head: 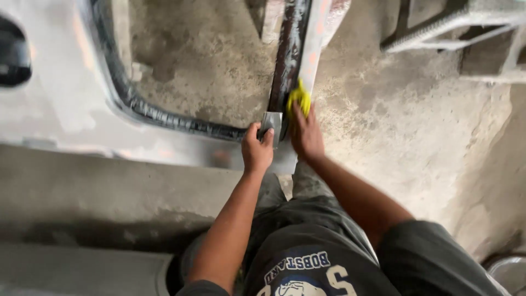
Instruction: The person wipes the black rubber weather stripping along the edge of a white car door using a yellow cloth. They repeatedly dip the cloth into a green bucket of water and continue wiping the same strip along the door frame.
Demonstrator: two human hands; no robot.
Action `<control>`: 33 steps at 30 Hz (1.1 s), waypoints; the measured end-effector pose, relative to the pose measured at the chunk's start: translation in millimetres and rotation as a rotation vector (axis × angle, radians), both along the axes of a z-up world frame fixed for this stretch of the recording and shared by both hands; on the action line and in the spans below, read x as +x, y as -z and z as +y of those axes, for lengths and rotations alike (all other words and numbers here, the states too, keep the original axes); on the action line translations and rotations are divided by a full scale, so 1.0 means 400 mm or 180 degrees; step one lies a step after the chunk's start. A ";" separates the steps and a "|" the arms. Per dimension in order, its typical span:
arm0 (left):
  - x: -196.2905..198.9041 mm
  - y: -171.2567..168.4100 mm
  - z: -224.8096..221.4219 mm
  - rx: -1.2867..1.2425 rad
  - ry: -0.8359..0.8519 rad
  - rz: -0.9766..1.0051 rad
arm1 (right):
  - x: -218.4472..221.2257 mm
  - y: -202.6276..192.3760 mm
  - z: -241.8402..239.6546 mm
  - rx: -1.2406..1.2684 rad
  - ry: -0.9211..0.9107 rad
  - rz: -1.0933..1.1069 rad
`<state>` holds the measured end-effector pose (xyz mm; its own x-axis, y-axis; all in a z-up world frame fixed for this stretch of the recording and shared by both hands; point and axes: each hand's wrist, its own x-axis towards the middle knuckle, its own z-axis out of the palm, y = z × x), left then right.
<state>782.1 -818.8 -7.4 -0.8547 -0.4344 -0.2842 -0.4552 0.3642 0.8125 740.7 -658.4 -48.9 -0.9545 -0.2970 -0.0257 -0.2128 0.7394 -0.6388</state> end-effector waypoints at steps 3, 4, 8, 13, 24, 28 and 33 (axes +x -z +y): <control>-0.058 0.087 -0.025 -0.0666 0.0578 0.0760 | 0.150 -0.013 -0.015 -0.0160 0.0178 -0.0108; -0.083 0.098 -0.035 -0.0648 0.0620 0.0752 | 0.159 -0.025 -0.032 -0.0149 0.0221 -0.0120; -0.152 0.111 -0.061 -0.1068 0.1131 0.0315 | 0.150 -0.025 -0.084 0.0141 0.0554 -0.0378; -0.185 0.083 -0.057 -0.1227 0.1271 0.0424 | -0.064 0.077 -0.096 0.0053 0.0987 -0.0045; -0.079 0.018 -0.068 -0.2167 0.2519 0.0570 | -0.133 0.062 -0.090 0.0361 0.1029 -0.0173; -0.058 0.035 -0.055 -0.2233 0.2595 0.0268 | -0.048 0.009 -0.077 0.0128 0.0844 -0.0100; -0.127 0.095 -0.027 -0.2318 0.2299 0.0569 | -0.111 -0.044 -0.061 -0.0386 0.1228 -0.0986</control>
<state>731.3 -829.6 -45.3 -0.9833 0.1819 -0.0020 0.1716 0.9314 0.3209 696.2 -682.7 -31.2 -0.9483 0.0573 -0.3121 0.2742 0.6433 -0.7148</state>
